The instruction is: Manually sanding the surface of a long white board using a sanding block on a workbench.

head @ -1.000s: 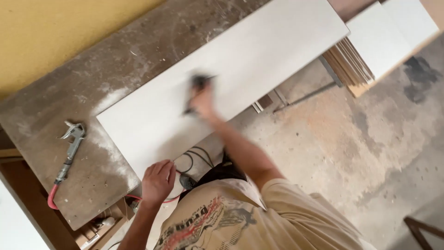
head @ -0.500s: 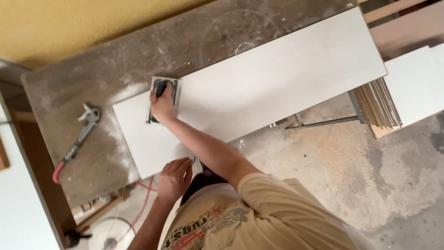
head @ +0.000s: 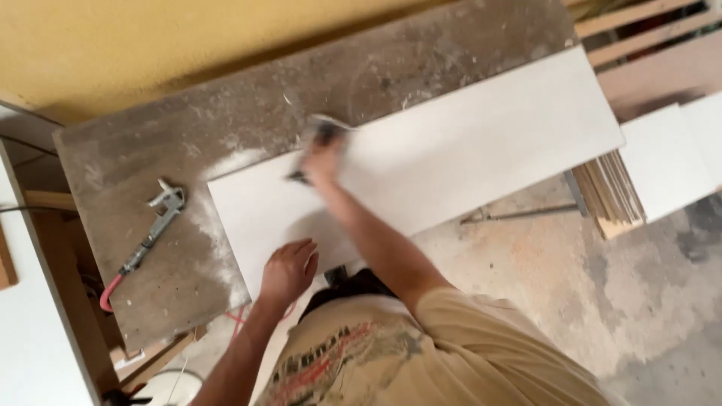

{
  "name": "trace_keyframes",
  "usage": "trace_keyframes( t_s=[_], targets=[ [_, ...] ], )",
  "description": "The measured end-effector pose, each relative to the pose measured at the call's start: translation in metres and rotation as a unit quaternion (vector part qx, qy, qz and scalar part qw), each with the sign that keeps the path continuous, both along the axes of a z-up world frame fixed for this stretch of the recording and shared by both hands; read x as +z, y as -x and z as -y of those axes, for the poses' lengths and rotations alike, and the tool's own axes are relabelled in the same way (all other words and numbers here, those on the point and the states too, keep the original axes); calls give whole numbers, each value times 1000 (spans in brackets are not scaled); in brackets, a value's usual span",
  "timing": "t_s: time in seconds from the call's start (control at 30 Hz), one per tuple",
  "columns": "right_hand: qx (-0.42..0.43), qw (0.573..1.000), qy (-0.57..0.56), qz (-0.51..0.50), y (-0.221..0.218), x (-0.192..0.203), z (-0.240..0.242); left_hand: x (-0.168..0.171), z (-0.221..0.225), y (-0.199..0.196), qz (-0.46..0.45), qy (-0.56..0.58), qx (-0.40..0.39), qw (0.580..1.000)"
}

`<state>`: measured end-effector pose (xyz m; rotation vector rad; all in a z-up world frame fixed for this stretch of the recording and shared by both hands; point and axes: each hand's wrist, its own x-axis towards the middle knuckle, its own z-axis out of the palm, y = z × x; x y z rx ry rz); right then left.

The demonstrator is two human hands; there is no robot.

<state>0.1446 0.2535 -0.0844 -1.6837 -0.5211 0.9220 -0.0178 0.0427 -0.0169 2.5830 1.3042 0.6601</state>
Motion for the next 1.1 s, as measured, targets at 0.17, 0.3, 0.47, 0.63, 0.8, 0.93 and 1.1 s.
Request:
trace_keyframes(
  t_s=[0.17,0.3,0.47,0.63,0.8,0.93,1.1],
  targets=[
    [44,992,-13,116,-46,-13,-10,-30,-27,-9,-19,2,-67,998],
    [-129,979,108,112,-359,-123,-63,-33,-37,-6,-49,22,-89,995],
    [-224,974,35,25,-320,-10,-38,-7,-47,-27,-27,110,-96,989],
    [-23,994,55,91,-63,4,16,-15,-65,-69,-78,166,-132,974],
    [-74,980,77,169,-206,-57,-23,-30,-69,-106,-80,98,-182,975],
    [-137,980,91,111,-499,-33,-49,-12,-68,-131,-79,137,-129,979],
    [-258,958,105,69,-536,-30,-63,5,-65,-170,-54,143,-66,986]
  ],
)
